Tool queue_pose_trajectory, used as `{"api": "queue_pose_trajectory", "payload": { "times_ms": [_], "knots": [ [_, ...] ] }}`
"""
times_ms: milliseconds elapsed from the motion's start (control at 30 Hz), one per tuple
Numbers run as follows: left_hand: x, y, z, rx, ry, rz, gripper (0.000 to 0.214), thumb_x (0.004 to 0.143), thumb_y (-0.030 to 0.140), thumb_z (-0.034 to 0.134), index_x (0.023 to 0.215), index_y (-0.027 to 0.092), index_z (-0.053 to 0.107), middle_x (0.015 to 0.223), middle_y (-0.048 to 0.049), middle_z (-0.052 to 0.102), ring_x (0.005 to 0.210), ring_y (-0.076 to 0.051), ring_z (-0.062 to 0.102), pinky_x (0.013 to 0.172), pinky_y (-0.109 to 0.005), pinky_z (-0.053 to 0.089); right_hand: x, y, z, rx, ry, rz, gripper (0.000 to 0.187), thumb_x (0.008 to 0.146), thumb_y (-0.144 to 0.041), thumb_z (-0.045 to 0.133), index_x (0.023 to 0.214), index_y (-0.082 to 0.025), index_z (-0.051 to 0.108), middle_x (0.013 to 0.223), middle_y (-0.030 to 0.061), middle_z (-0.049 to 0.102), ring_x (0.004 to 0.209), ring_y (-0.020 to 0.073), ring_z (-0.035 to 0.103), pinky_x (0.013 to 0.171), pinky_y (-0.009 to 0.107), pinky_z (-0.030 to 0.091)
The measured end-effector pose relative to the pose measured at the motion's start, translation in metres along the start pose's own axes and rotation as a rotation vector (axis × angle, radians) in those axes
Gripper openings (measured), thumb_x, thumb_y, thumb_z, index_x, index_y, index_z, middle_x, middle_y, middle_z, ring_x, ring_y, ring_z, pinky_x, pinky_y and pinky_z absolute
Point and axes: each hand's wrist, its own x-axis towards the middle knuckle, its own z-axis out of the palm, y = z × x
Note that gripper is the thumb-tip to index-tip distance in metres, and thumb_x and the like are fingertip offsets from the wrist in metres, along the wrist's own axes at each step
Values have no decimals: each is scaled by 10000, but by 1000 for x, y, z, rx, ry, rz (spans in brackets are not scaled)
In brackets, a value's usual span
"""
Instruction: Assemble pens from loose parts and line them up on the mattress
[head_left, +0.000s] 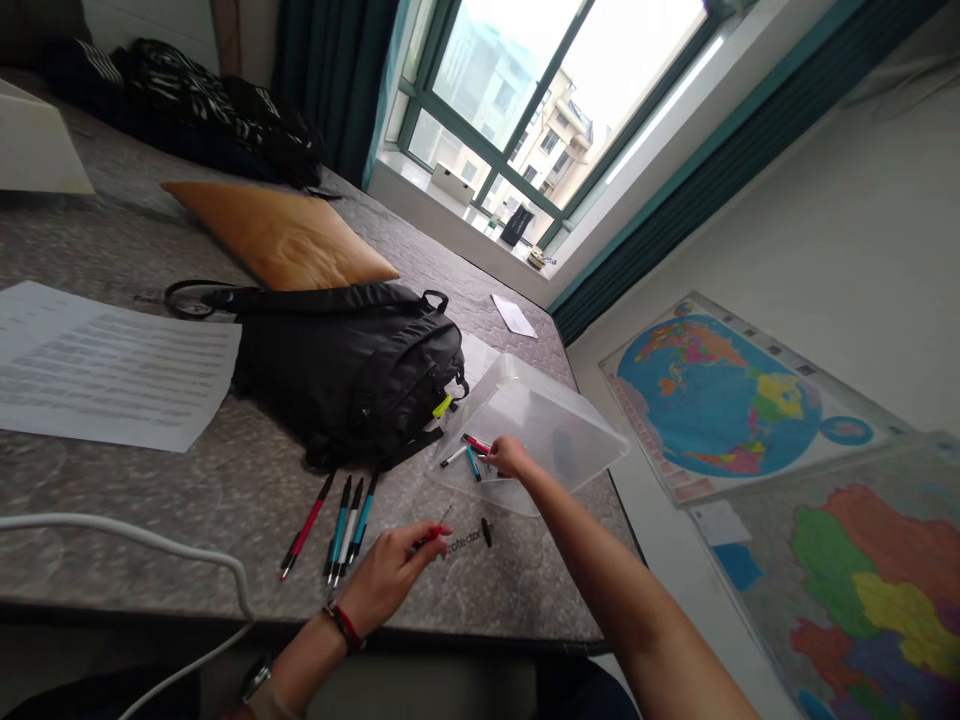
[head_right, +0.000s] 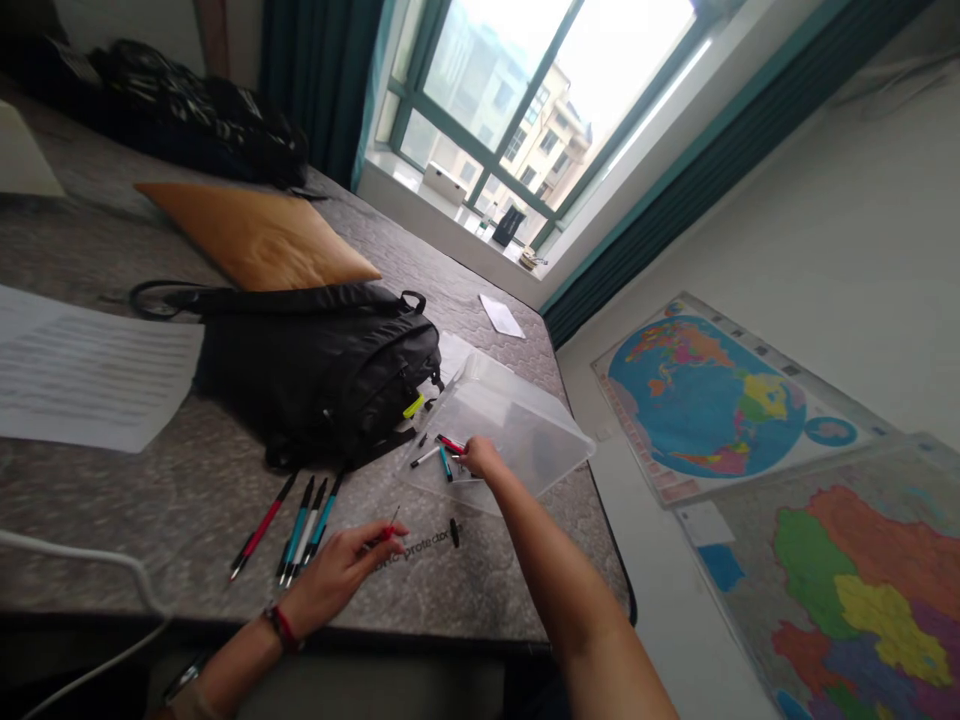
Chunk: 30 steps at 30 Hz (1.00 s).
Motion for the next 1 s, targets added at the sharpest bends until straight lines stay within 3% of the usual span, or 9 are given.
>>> {"api": "queue_pose_trajectory", "payload": {
  "times_ms": [167, 367, 500, 600, 700, 767, 833, 900, 1000],
  "knots": [
    [-1, 4, 0, -68, -8, -21, 388, 907, 492, 489, 1087, 210, 685, 955, -47, 733, 892, -209, 663, 762, -263, 492, 7, -8, 9, -4, -95, 137, 153, 593, -197, 810, 631, -111, 690, 535, 84, 644, 594, 197, 646, 544, 226, 432],
    [-5, 10, 0, -16, -9, -1, 346, 910, 476, 501, 1063, 233, 693, 944, -22, 737, 882, -193, 661, 762, -245, 472, 4, -21, 4, 10, -121, 186, 124, 536, -81, 761, 570, -112, 645, 552, 110, 638, 619, 249, 660, 518, 243, 422],
    [-5, 12, -1, 41, -13, 21, 344, 915, 481, 479, 1017, 239, 702, 928, -11, 737, 874, -188, 659, 761, -237, 460, -14, -31, -3, 106, -96, 149, 163, 584, -150, 743, 525, -131, 592, 520, 95, 603, 571, 234, 633, 492, 250, 392],
    [-5, 12, -1, 78, -4, 19, 369, 915, 495, 456, 1003, 235, 703, 914, -14, 736, 857, -187, 655, 751, -238, 458, -42, -35, -13, 218, -69, 99, 168, 690, -245, 672, 586, -144, 586, 566, 72, 612, 562, 182, 608, 482, 226, 379],
    [-5, 10, -1, 122, 0, -12, 403, 904, 514, 442, 998, 226, 708, 882, -27, 736, 822, -190, 651, 742, -248, 462, -88, -43, -20, 459, -56, -5, 152, 809, -296, 506, 742, -176, 572, 720, 33, 643, 581, 108, 577, 477, 178, 370],
    [-5, 9, 0, 130, -8, -36, 423, 897, 529, 435, 988, 218, 707, 852, -32, 733, 789, -187, 649, 721, -251, 465, -124, -54, -16, 1028, -90, -177, 130, 788, -316, 535, 782, -186, 538, 769, 27, 626, 564, 91, 534, 438, 164, 316],
    [-4, 7, 0, 112, -22, -58, 435, 891, 542, 434, 984, 209, 699, 831, -33, 729, 754, -182, 650, 695, -253, 468, -157, -69, -7, 1368, -122, -286, 144, 737, -296, 606, 760, -188, 513, 789, 21, 615, 532, 72, 479, 411, 157, 255],
    [-4, 5, 0, 84, -35, -82, 447, 885, 555, 439, 1003, 200, 683, 819, -33, 727, 711, -174, 651, 663, -255, 470, -179, -84, 5, 1539, -72, -319, 150, 721, -269, 641, 754, -181, 523, 844, 34, 634, 531, 60, 450, 412, 156, 245],
    [-7, 2, 0, 69, -55, -117, 464, 878, 571, 441, 1013, 187, 665, 786, -31, 721, 628, -164, 644, 602, -252, 463, -191, -100, 21, 1646, -11, -287, 163, 733, -285, 663, 780, -188, 540, 902, 40, 656, 513, 54, 431, 390, 155, 217]
  ]
}}
